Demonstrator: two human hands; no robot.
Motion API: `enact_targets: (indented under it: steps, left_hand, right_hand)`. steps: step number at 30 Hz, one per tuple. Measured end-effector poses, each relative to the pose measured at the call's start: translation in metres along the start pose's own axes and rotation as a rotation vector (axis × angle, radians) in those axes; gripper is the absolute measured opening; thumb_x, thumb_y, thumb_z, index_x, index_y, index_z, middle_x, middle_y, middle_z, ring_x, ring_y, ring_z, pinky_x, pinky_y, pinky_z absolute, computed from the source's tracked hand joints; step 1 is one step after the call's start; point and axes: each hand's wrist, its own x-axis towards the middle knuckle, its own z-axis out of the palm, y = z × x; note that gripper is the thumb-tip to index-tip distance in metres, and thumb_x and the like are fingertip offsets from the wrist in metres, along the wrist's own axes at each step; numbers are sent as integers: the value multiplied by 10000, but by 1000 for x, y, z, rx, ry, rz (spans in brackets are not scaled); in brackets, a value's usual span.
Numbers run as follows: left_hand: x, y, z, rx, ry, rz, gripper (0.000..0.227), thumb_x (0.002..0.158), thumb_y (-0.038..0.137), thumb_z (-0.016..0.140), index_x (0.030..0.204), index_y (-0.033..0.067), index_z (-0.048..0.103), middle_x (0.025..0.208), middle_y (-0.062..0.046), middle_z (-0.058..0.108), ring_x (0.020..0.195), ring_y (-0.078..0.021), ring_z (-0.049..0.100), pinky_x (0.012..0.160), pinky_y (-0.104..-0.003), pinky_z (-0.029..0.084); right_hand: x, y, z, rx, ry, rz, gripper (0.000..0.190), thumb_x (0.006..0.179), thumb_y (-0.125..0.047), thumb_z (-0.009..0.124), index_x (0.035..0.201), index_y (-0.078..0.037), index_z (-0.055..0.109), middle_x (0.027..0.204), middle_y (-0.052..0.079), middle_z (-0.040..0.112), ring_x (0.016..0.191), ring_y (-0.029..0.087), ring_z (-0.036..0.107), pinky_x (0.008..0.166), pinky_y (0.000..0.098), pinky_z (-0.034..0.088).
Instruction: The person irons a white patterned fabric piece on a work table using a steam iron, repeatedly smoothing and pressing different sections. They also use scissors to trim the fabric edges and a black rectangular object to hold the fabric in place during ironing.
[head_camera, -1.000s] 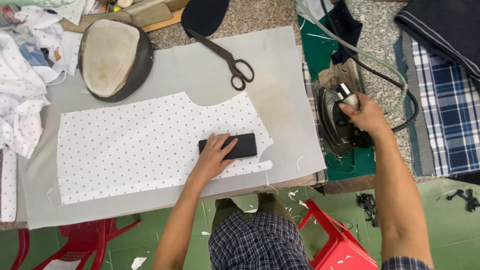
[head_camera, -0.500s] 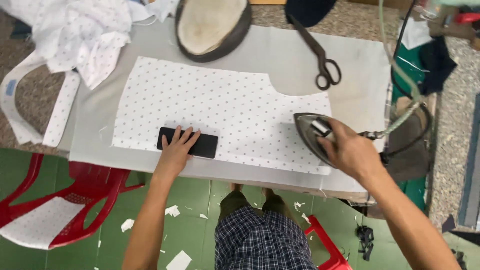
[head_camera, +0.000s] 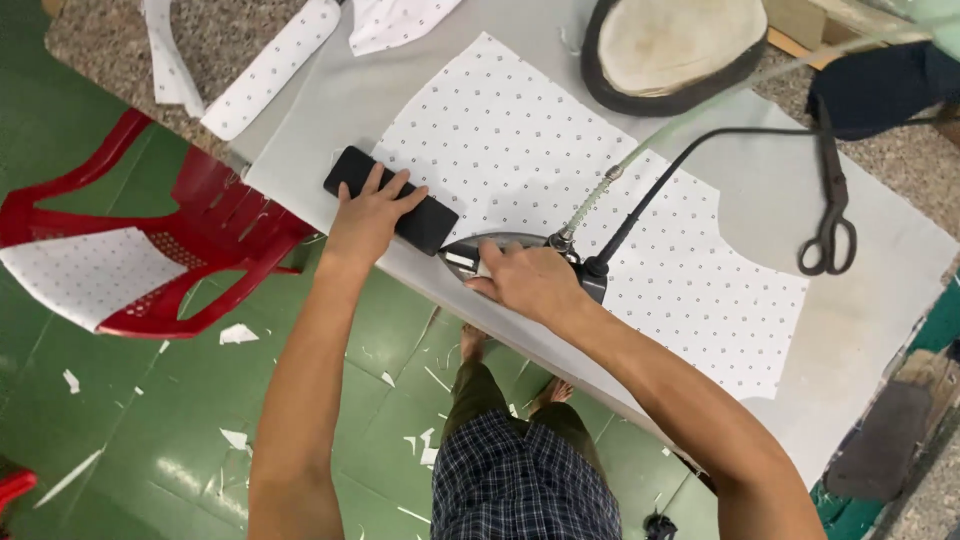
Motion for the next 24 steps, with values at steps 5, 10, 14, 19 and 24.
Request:
enact_targets:
  steps: [5, 10, 14, 19, 24]
  left_hand:
    - [4, 20, 14, 81, -14, -16, 847, 861, -70, 710, 1544, 350, 440, 1668, -20, 318, 1547, -366, 195, 1131, -762, 241]
    - [-11, 81, 23, 69, 15, 0, 806, 865, -123, 670, 1509, 328, 496, 1645, -28, 368, 1535, -364, 234, 1125, -753, 259]
    - [-21, 134, 43, 62, 66, -10, 781, 851, -140, 671, 1479, 307, 541, 1623, -32, 408, 1522, -368, 261, 1114, -756, 269]
    - [-38, 196, 65, 23, 83, -16, 730, 877, -129, 656, 1463, 295, 558, 1609, -53, 429, 1517, -377, 263, 1112, -762, 263]
    - [-34, 233, 101, 90, 61, 24, 845, 887, -206, 456, 1543, 322, 389, 1642, -20, 277, 1512, -374, 178, 1058, -768, 332]
  right_hand:
    - [-13, 5, -9, 58, -172, 31, 580, 1009, -558, 430, 1269, -47, 517, 864, 242, 693, 766, 433, 753, 647, 496, 597]
    - [-66, 26, 3, -10, -126, -8, 507, 1025, -535, 418, 1131, -53, 538, 762, 227, 693, 688, 408, 749, 603, 469, 594]
    - [-116, 49, 13, -79, -100, -37, 481, 1025, -526, 413, 1055, -62, 536, 700, 217, 688, 644, 391, 743, 583, 455, 593]
    - [-177, 72, 12, -58, -125, -49, 462, 1023, -484, 430, 1071, -38, 538, 699, 227, 692, 660, 411, 743, 597, 477, 597]
    - [-220, 105, 49, -186, 53, -119, 472, 1085, -528, 474, 919, -86, 485, 462, -1, 505, 321, 217, 468, 301, 356, 390]
